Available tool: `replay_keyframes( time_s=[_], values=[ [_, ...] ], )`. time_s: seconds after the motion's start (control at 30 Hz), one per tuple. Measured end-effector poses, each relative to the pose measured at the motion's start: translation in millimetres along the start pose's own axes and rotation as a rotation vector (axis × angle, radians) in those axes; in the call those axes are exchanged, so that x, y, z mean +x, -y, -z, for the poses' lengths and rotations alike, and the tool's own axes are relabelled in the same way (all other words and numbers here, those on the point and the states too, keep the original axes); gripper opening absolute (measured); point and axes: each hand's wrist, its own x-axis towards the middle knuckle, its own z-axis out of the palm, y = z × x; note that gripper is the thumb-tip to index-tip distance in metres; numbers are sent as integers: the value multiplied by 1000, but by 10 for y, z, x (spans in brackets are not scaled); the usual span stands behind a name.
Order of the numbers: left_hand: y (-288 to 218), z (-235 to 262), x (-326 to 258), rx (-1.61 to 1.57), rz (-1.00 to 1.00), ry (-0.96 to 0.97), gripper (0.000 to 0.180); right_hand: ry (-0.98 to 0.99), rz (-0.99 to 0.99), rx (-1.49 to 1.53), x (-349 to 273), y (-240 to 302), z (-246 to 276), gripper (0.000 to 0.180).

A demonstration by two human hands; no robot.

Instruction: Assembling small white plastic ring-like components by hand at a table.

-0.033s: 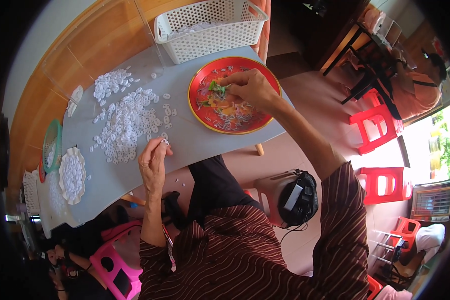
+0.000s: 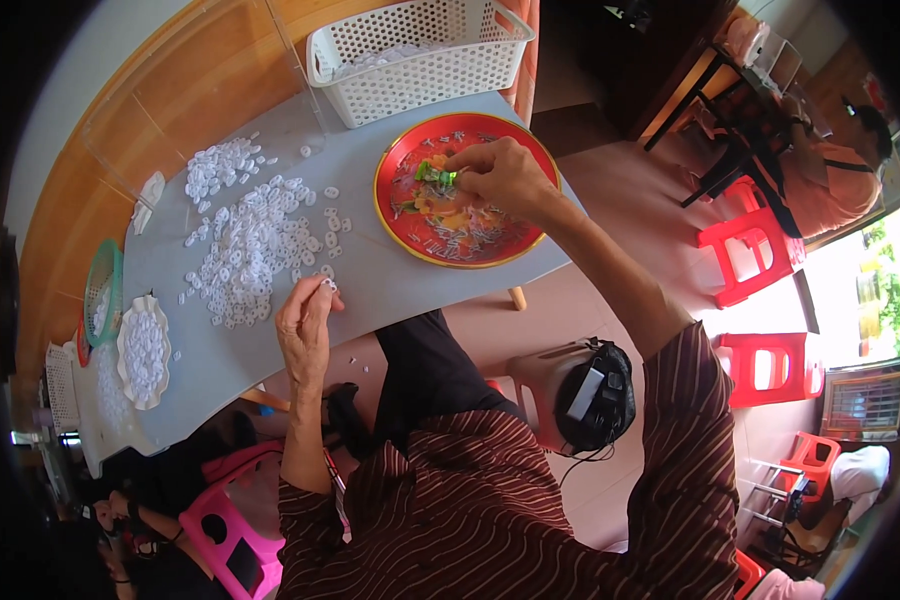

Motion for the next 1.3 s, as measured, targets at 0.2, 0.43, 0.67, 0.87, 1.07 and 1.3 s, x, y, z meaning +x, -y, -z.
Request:
replay_keyframes(
  time_s=[0.2,0.43,0.67,0.87,1.07,1.3],
  values=[
    [63,-25,0,0,-34,-6,13,-100,-52,-136,-6,-91,50,23],
    [80,-22,-11,26,-27,-6,13,-103,86,-261,-4,-145,25,27],
    [69,-19,-13,33,-35,-2,13,-111,180,-296,35,-138,11,21],
    [53,-41,1,-79,29,-16,14,103,-5,335,-218,138,-263,22],
    [-221,7,39,-273,120,137,20,348,68,728,-373,281,-811,17],
    [-122,126,57,-460,338,227,21,370,154,598,-328,326,-1124,13]
  ],
)
